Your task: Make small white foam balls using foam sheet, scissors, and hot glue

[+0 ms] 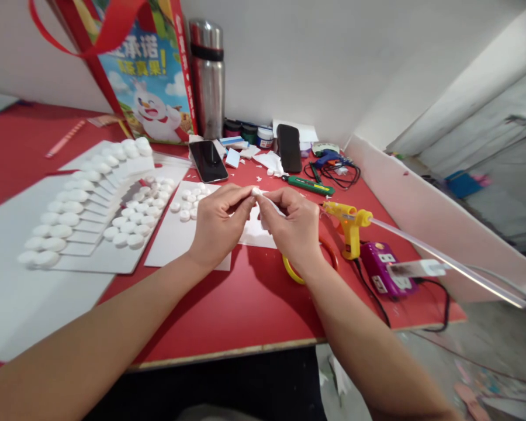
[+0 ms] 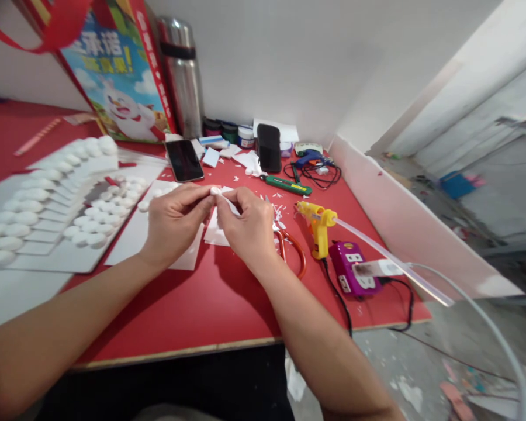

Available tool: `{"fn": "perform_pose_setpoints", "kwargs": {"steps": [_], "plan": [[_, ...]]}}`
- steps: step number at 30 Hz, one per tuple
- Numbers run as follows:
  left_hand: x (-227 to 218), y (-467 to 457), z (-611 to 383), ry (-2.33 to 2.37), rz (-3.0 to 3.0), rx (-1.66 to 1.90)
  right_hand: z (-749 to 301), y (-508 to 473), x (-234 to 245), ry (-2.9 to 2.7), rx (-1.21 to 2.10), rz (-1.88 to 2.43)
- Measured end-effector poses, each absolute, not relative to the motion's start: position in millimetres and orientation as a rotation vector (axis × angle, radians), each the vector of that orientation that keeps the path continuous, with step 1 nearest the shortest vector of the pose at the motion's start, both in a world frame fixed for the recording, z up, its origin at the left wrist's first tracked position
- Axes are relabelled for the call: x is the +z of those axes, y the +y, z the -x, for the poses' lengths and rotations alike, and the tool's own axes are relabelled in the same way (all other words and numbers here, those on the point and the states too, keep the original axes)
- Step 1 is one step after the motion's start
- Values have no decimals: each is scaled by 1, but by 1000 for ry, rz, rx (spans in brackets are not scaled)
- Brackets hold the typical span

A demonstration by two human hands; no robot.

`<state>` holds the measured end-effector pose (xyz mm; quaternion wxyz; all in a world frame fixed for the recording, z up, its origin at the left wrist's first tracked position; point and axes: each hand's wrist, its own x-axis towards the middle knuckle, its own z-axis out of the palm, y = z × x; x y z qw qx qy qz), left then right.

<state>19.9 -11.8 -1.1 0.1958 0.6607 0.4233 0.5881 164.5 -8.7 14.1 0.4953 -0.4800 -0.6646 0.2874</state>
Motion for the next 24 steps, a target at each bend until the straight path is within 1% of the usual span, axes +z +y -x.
{"fn": "perform_pose_setpoints", "kwargs": {"steps": [7,10,14,16,21,24], "plan": [[-2,-16,-22,1204,-2044,1709,-168,-12,17,-1654,637,1141],[-1,-14,-18,1127,-2032,1685,-174,-11,20,-1671,686,1118],[3,-8,-9,988,-1860,1548,-180,-5,21,-1677,852,1073],[3,-6,-7,950,-1763,1486,-181,-3,21,-1667,885,1062],[3,-6,-12,1003,-1645,1502,-177,-4,20,-1649,883,1065],[3,-8,-17,1040,-1549,1512,-174,-7,21,-1655,826,1097]]}}
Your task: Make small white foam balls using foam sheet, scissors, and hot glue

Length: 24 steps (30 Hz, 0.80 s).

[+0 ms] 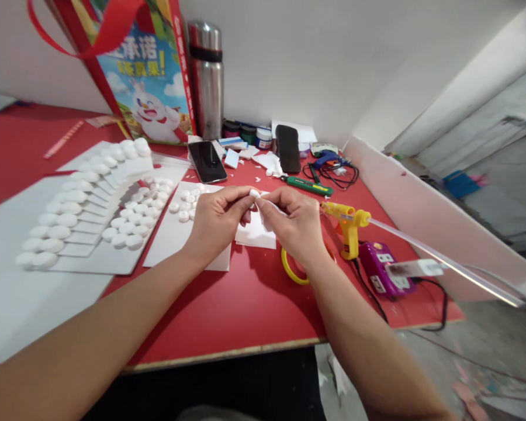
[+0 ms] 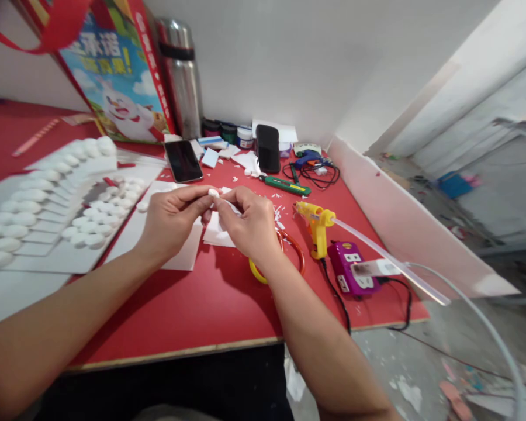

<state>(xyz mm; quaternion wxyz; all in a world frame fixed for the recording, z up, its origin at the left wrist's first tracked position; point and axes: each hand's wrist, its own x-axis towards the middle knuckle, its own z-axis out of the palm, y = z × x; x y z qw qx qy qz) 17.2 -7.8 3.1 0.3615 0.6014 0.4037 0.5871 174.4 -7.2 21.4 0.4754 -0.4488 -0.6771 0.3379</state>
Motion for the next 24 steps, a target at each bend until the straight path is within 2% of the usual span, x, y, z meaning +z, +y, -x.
{"fn": "perform_pose_setpoints", "kwargs": {"steps": [11,17,20,24], "plan": [[-7,-14,-19,1145,-2093,1682,-175,-9,17,-1645,771,1108],[1,-3,-6,900,-1594,1425,-192,1,24,-1773,914,993],[7,1,1,848,-1513,1255,-195,4,26,-1806,969,980],[7,1,1,819,-1537,1245,-193,5,22,-1778,998,1001]]}}
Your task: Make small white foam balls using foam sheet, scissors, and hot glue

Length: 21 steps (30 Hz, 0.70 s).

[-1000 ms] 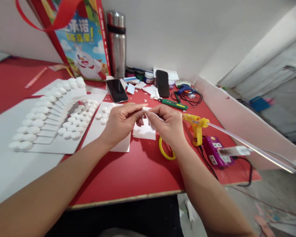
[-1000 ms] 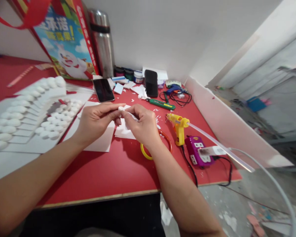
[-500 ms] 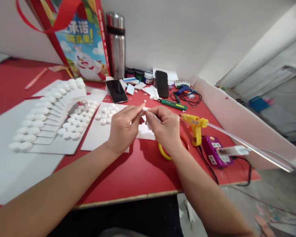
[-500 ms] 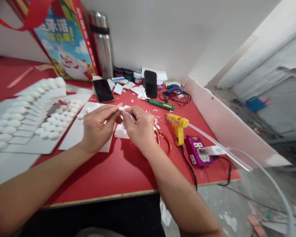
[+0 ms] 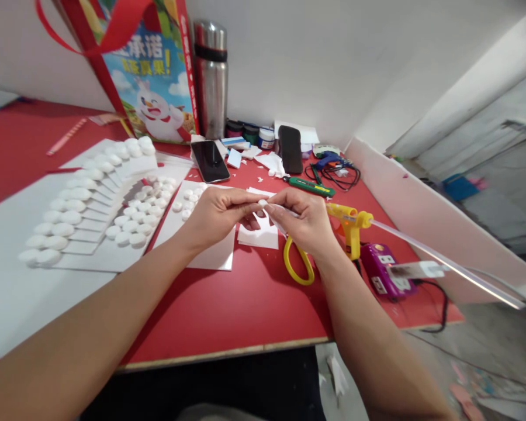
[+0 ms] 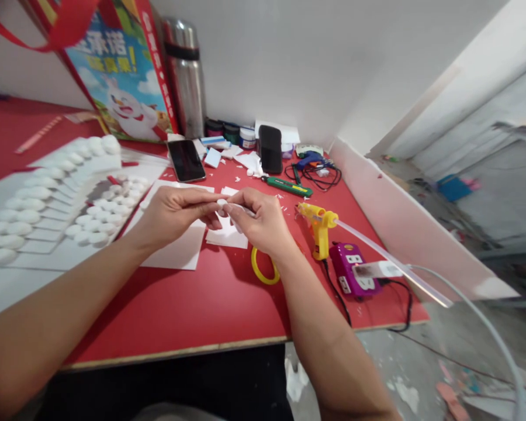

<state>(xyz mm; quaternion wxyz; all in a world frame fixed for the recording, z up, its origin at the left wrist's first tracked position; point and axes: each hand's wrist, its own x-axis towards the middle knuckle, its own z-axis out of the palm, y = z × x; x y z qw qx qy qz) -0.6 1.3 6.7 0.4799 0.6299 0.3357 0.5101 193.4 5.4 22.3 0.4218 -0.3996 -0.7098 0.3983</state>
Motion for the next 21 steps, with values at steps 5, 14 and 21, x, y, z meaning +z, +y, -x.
{"fn": "perform_pose_setpoints", "kwargs": {"steps": [5,14,21], "plan": [[-8,0,-4,917,-1687,1349,-187,5,14,-1805,790,1127],[-2,-1,-5,1060,-1846,1451,-182,1,27,-1413,1394,1082],[1,1,-2,1000,-2048,1508,-193,17,33,-899,2225,844]]}}
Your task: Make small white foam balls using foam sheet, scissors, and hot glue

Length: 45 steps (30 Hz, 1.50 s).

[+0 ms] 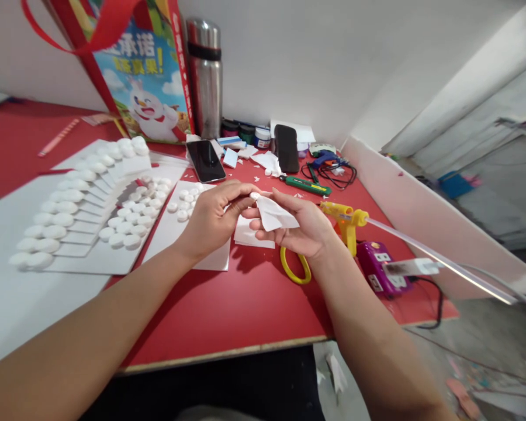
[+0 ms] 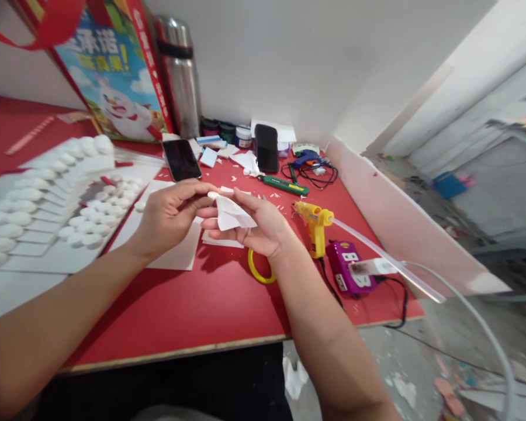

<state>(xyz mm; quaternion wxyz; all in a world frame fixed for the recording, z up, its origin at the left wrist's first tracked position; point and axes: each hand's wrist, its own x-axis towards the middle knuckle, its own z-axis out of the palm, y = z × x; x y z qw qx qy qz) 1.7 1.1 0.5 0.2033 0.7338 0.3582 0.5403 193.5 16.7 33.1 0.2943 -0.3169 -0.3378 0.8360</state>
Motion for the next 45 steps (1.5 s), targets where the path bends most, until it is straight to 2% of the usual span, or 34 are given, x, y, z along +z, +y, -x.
{"fn": "perform_pose_setpoints", "kwargs": {"steps": [6,16,26,29,38,41,45], "plan": [[0,2,-2,971,-1980,1508,-192,12,34,-894,2198,792],[-1,2,-4,988,-1901,1492,-190,7,29,-1209,1873,871],[1,-4,-11,1071,-1820,1517,-176,0,16,-1533,1004,1165],[1,-7,-14,1131,-1906,1575,-170,-6,15,-1566,845,1166],[-5,-12,-19,1098,-2127,1669,-172,-8,14,-1582,863,1071],[-1,-12,-17,1052,-1885,1619,-178,-5,15,-1590,938,1024],[8,-6,-7,943,-1467,1370,-186,0,15,-1659,1037,929]]}}
